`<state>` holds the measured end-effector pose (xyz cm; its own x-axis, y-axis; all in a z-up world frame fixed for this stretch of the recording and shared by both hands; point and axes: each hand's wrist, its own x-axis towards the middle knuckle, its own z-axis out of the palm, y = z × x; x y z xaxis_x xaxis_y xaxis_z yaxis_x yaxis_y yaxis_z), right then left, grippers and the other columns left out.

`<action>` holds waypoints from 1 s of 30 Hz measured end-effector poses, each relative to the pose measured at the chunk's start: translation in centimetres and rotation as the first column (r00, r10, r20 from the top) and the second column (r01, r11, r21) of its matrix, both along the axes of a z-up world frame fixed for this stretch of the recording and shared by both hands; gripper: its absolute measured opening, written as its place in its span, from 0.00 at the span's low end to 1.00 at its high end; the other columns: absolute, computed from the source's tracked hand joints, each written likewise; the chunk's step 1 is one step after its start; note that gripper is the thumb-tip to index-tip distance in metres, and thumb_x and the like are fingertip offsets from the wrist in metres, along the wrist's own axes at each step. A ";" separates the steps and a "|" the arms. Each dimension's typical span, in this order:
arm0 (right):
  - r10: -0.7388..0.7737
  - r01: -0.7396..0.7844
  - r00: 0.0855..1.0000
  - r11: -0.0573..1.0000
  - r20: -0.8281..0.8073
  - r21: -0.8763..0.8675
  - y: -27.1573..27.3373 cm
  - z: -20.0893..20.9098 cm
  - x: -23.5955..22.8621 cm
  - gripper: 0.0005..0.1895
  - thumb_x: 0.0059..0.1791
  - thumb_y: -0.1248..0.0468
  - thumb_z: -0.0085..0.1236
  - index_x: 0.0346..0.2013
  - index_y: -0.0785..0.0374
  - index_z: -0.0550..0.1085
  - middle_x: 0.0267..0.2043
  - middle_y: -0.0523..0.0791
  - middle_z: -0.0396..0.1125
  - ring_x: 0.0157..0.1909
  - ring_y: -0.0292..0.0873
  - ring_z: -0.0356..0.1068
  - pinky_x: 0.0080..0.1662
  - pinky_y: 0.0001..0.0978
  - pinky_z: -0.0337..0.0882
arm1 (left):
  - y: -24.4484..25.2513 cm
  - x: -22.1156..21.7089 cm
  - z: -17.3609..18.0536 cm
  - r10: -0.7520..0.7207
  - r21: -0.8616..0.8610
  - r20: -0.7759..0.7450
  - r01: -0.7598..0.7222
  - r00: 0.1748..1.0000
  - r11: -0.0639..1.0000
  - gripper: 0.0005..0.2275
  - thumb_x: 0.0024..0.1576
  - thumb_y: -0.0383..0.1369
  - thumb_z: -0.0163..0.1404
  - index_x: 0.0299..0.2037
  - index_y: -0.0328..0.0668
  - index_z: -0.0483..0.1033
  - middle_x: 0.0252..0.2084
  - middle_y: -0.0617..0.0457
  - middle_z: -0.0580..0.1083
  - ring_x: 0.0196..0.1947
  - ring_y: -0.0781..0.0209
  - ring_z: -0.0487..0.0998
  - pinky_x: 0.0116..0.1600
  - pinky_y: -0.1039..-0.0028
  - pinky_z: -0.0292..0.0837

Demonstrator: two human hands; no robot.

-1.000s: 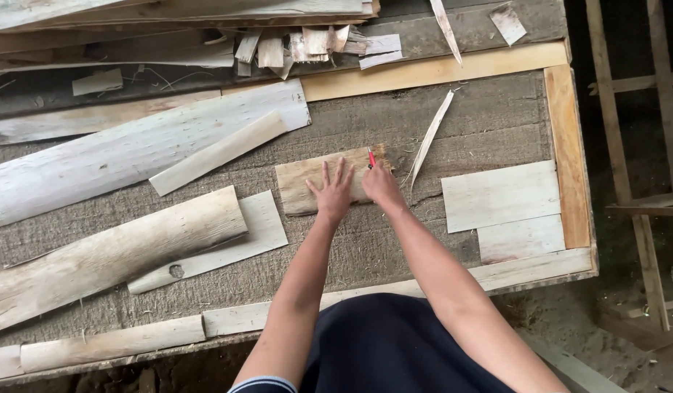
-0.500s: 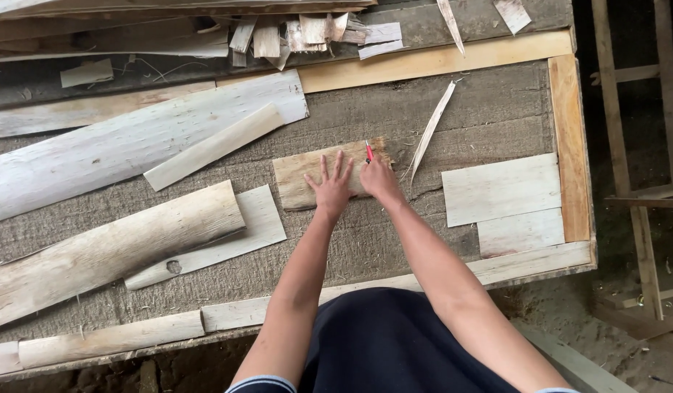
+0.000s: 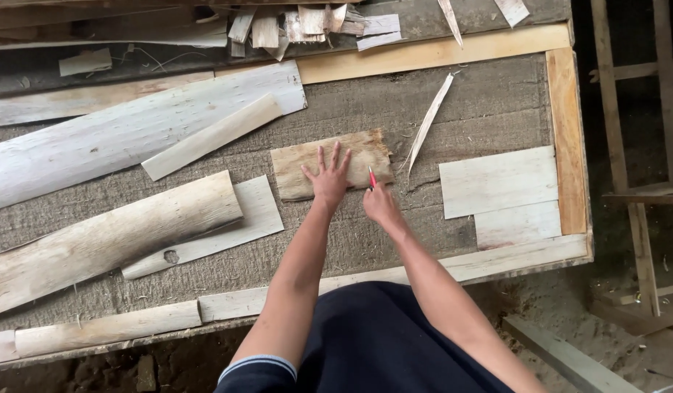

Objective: Cutting thin wood veneer sheets into smaller rectangular pieces using a utility knife and a wooden straight edge as a guide.

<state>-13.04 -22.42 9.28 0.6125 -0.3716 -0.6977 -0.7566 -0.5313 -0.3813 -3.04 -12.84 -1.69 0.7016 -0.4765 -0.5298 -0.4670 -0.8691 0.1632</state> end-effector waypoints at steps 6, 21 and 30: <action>-0.039 0.040 0.998 0.999 -0.040 0.030 1.7 1.9 -5.1 0.27 0.54 0.53 0.35 0.55 0.73 0.66 0.51 0.68 0.70 0.59 0.69 0.70 0.56 0.62 0.70 | 0.1 0.1 -1.7 0.019 -0.042 0.024 -0.018 1.000 0.999 0.42 0.57 0.48 0.57 0.77 0.74 0.39 0.81 0.66 0.29 0.78 0.38 0.25 0.63 0.13 0.35; -0.046 0.049 0.995 0.999 -0.092 0.024 1.1 -4.0 -6.9 0.30 0.51 0.53 0.41 0.60 0.74 0.65 0.50 0.66 0.71 0.37 0.63 0.78 0.44 0.56 0.76 | 16.2 -1.0 0.7 0.391 -0.385 0.272 -0.273 0.879 0.882 0.24 0.60 0.37 0.56 0.67 0.56 0.66 0.72 0.45 0.59 0.74 0.42 0.56 0.71 0.40 0.57; -0.052 0.050 0.990 0.999 -0.131 -0.021 -0.4 -4.2 -7.5 0.25 0.51 0.50 0.50 0.49 0.68 0.78 0.47 0.60 0.75 0.47 0.60 0.77 0.47 0.54 0.75 | 19.7 5.3 1.1 0.387 -0.206 0.380 -0.331 0.840 0.921 0.20 0.65 0.32 0.46 0.68 0.50 0.62 0.71 0.45 0.57 0.75 0.46 0.54 0.72 0.52 0.57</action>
<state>-20.54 -22.80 5.07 0.4956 -0.4131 -0.7640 -0.8258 -0.4966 -0.2672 2.30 6.87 -0.61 0.9749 -0.1920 -0.1129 -0.1745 -0.9734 0.1486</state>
